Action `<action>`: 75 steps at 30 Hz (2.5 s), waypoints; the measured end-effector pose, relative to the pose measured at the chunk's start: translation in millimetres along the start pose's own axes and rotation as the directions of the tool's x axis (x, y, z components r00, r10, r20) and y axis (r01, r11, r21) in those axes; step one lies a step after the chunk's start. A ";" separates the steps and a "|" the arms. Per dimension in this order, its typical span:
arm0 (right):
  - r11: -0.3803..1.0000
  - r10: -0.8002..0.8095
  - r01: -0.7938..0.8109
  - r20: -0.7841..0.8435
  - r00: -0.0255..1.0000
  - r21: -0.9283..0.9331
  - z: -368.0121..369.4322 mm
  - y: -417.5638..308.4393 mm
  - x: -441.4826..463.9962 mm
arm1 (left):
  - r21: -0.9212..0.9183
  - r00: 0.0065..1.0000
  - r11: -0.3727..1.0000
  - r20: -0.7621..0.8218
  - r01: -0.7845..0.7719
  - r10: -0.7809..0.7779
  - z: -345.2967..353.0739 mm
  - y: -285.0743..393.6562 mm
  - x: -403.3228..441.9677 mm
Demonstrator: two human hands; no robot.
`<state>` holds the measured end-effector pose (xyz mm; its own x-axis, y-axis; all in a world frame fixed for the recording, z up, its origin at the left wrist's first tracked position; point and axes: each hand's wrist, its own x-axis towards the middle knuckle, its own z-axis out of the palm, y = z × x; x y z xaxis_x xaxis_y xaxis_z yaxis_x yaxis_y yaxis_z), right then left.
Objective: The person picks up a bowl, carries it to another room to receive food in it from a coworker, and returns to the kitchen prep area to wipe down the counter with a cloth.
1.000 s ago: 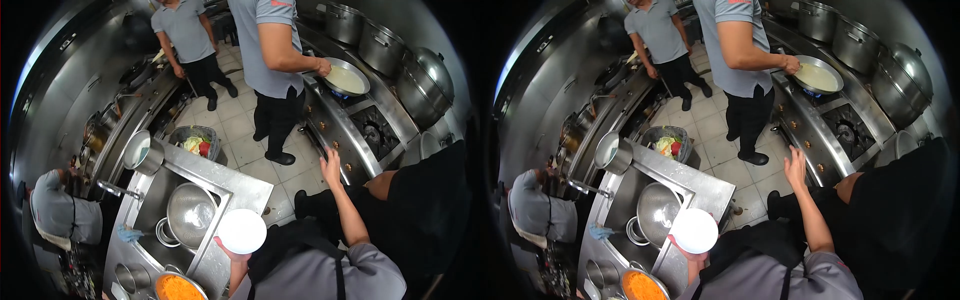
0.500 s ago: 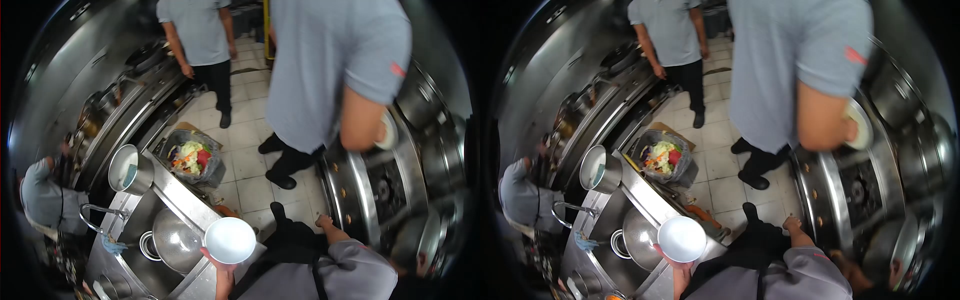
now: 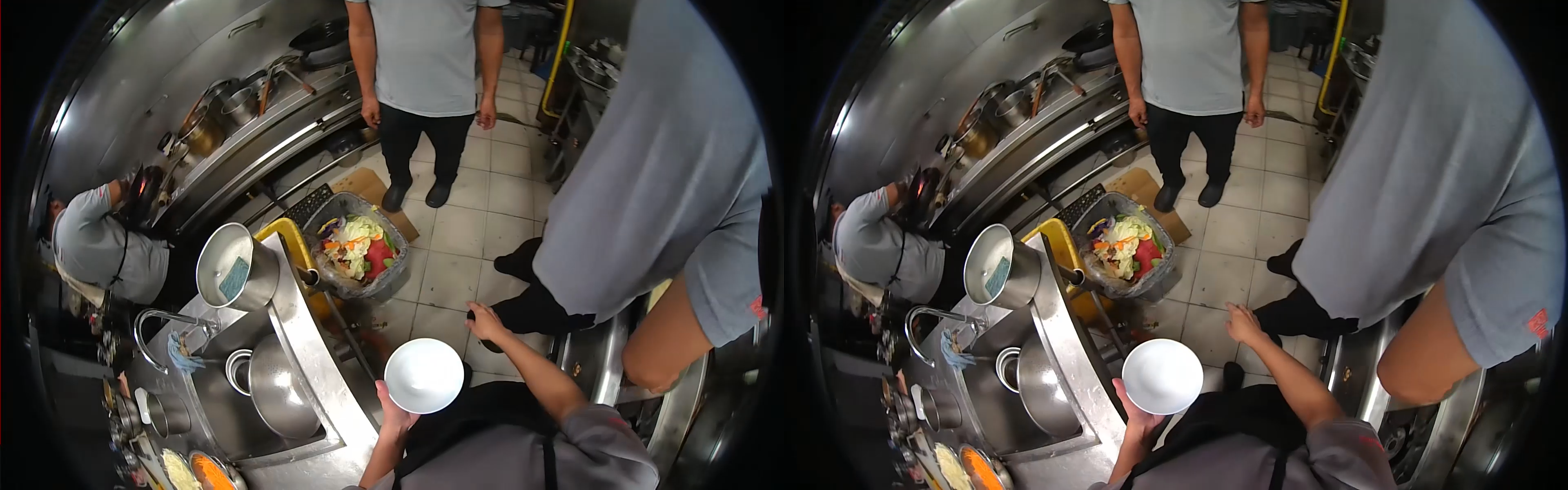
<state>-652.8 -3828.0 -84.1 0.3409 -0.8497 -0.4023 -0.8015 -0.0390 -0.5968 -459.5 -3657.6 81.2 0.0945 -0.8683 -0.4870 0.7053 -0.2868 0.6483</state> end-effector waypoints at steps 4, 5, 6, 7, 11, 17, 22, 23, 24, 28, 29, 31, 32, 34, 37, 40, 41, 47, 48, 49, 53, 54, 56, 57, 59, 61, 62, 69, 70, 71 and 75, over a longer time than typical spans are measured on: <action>0.985 0.018 0.000 0.102 0.995 -0.175 -24.6 -21.8 78.0 | -0.023 0.987 0.997 -0.143 -0.079 0.075 -5.2 2.1 30.6; 0.978 0.042 -0.015 0.125 0.991 -0.209 -32.2 -25.0 99.1 | -0.042 0.971 0.998 -0.236 -0.040 0.029 -2.6 4.7 43.0; 0.969 0.070 -0.030 0.159 0.985 -0.244 -32.1 -23.8 112.0 | -0.069 0.941 0.998 -0.336 0.004 -0.027 -1.6 4.7 52.7; 0.975 0.065 -0.025 0.176 0.982 -0.222 -30.8 -17.2 124.8 | 0.040 0.937 0.999 -0.348 -0.004 0.018 -11.0 -2.9 75.4; 0.994 0.058 -0.041 0.176 0.983 -0.101 -67.0 24.5 221.8 | -0.007 0.985 0.987 -0.058 -0.163 0.162 -13.9 15.9 178.7; 0.968 0.192 -0.203 -0.086 0.978 -0.146 -118.4 123.6 301.8 | 0.061 0.995 0.998 0.092 0.033 -0.039 47.3 86.0 319.0; 0.871 0.490 -0.491 -0.128 0.862 0.031 -187.0 142.5 303.8 | 0.286 0.980 0.949 0.104 0.135 -0.170 131.6 130.2 436.1; 0.863 0.502 -0.504 -0.159 0.850 0.031 -193.0 161.7 314.1 | 0.303 0.969 0.938 0.125 0.166 -0.212 154.6 136.7 459.5; 0.822 0.569 -0.560 -0.132 0.812 0.102 -202.9 169.4 317.1 | 0.315 0.957 0.929 0.146 0.194 -0.249 178.2 141.0 482.9; 0.830 0.554 -0.535 0.124 0.823 -0.155 -203.7 255.4 362.7 | 0.326 0.942 0.904 0.090 0.278 -0.322 287.2 150.8 568.4; 0.733 0.651 -0.675 0.205 0.731 0.081 -221.5 264.1 366.5 | 0.254 0.937 0.918 0.089 0.306 -0.337 309.1 149.9 596.5; 0.753 0.640 -0.656 0.178 0.748 0.050 -240.6 286.3 383.0 | 0.240 0.937 0.933 0.160 0.268 -0.311 340.3 146.7 646.0; 0.749 0.650 -0.661 0.148 0.745 0.034 -251.8 311.3 402.8 | 0.218 0.944 0.943 0.161 0.250 -0.287 372.0 147.7 670.1; 0.731 0.677 -0.682 0.145 0.722 -0.015 -286.0 334.9 429.2 | 0.197 0.953 0.961 0.197 0.193 -0.232 410.2 149.3 720.3; 0.708 0.703 -0.700 0.178 0.688 -0.093 -365.2 346.8 480.1 | 0.150 0.957 0.970 0.192 0.190 -0.217 446.7 157.0 787.1; 0.717 0.697 -0.694 0.079 0.712 -0.072 -459.3 358.8 558.8 | 0.066 0.949 0.991 0.286 0.117 -0.131 496.6 169.9 849.5; 0.720 0.694 -0.694 0.036 0.719 0.003 -480.1 374.2 593.0 | 0.035 0.960 0.991 0.244 0.130 -0.135 509.1 171.3 872.9; 0.848 0.530 -0.522 -0.129 0.838 0.092 -648.0 383.9 760.2 | 0.088 0.985 0.993 0.148 0.080 -0.092 590.0 189.3 1014.6; 0.920 0.383 -0.365 -0.132 0.914 0.146 -665.7 408.5 768.5 | 0.079 0.986 0.996 0.157 0.037 -0.049 597.4 187.3 1050.4; 0.890 0.404 -0.375 -0.067 0.913 0.259 -678.8 435.0 771.3 | 0.069 0.986 0.998 0.166 -0.006 -0.005 599.1 180.6 1094.1; 0.467 0.712 -0.787 0.357 0.605 0.404 -712.7 520.3 762.2 | 0.030 0.971 0.999 0.239 -0.022 0.014 704.7 220.5 1198.4; 0.502 0.743 -0.826 0.361 0.564 0.258 -718.1 537.5 758.2 | 0.055 0.960 0.998 0.278 -0.017 0.001 739.2 235.3 1218.0; 0.284 0.709 -0.901 0.561 0.428 0.329 -699.0 590.8 754.5 | 0.081 0.965 0.996 0.262 -0.046 0.024 782.7 246.6 1271.5; 0.185 0.634 -0.911 0.663 0.397 0.369 -683.6 618.9 751.1 | 0.091 0.966 0.995 0.258 -0.042 0.017 801.6 247.4 1303.1; 0.069 0.612 -0.925 0.717 0.335 0.374 -680.8 599.9 767.3 | 0.116 0.972 0.993 0.236 -0.035 0.007 842.3 244.0 1354.2; 0.021 0.603 -0.920 0.729 0.324 0.391 -679.4 591.3 798.2 | 0.152 0.969 0.988 0.242 0.014 -0.051 881.3 233.7 1400.5; 0.011 0.602 -0.912 0.725 0.334 0.411 -687.0 594.0 817.9 | 0.161 0.967 0.986 0.243 0.041 -0.080 901.8 224.8 1423.0; -0.015 0.600 -0.845 0.681 0.420 0.535 -821.0 598.6 951.6 | 0.080 0.954 0.970 0.182 0.228 -0.239 1035.8 191.7 1537.8; -0.010 0.605 -0.838 0.670 0.430 0.546 -842.6 602.8 967.8 | 0.072 0.953 0.971 0.187 0.227 -0.237 1052.7 189.8 1554.2; 0.003 0.611 -0.828 0.654 0.445 0.560 -864.5 606.7 982.9 | 0.074 0.958 0.976 0.188 0.206 -0.216 1059.0 190.0 1580.7; 0.076 0.636 -0.795 0.585 0.503 0.602 -954.4 633.3 1052.6 | 0.130 0.965 0.986 0.228 0.104 -0.131 1152.3 212.5 1641.8</action>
<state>-1270.5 -5249.0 -223.0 -0.0513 -0.1449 -0.9881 -0.0363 0.9890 -0.1431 -963.9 -5610.5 93.9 -0.1620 -0.8923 -0.4213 0.6141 -0.4253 0.6648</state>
